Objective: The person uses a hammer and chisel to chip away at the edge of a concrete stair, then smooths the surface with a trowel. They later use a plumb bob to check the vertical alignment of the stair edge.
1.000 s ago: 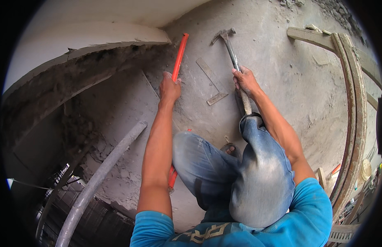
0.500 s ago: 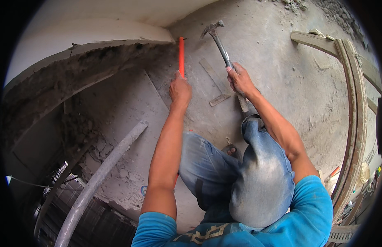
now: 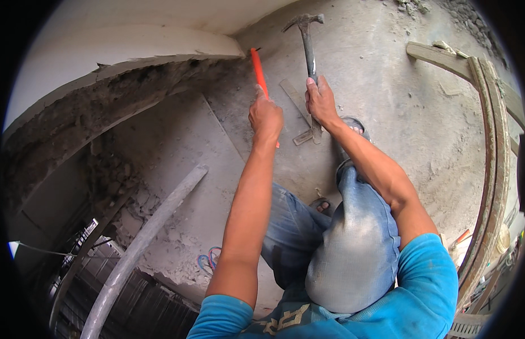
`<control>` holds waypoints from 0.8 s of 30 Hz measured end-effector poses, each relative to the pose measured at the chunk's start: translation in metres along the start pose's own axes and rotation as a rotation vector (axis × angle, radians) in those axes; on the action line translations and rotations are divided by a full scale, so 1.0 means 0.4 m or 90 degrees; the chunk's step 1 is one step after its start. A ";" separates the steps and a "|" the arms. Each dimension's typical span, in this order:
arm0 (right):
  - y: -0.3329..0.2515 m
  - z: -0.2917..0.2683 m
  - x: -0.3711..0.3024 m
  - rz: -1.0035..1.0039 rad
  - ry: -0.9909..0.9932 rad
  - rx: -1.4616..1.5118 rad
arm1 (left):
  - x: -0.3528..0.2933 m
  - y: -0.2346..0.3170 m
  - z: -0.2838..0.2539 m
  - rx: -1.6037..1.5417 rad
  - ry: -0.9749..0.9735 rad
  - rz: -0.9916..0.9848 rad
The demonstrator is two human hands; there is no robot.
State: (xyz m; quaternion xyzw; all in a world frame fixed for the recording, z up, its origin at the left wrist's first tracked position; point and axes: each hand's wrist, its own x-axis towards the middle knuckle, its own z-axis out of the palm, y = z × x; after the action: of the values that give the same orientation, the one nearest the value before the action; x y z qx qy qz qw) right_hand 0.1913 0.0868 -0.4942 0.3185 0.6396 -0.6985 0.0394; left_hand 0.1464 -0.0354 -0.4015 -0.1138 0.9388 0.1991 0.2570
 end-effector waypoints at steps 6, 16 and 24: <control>-0.104 -0.040 -0.008 0.061 -0.208 0.058 | -0.001 0.010 -0.010 -0.004 -0.024 -0.022; 0.014 -0.098 -0.044 0.137 -0.071 -0.064 | 0.007 0.028 0.011 -0.081 -0.044 -0.047; -0.014 -0.013 -0.028 0.057 -0.062 0.197 | 0.022 0.026 0.019 -0.093 -0.026 -0.055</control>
State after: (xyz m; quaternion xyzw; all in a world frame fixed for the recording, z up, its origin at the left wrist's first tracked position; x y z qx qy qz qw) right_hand 0.1996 0.0888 -0.4837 0.3142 0.5069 -0.8010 0.0519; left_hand 0.1390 -0.0238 -0.4088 -0.1686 0.9106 0.2581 0.2752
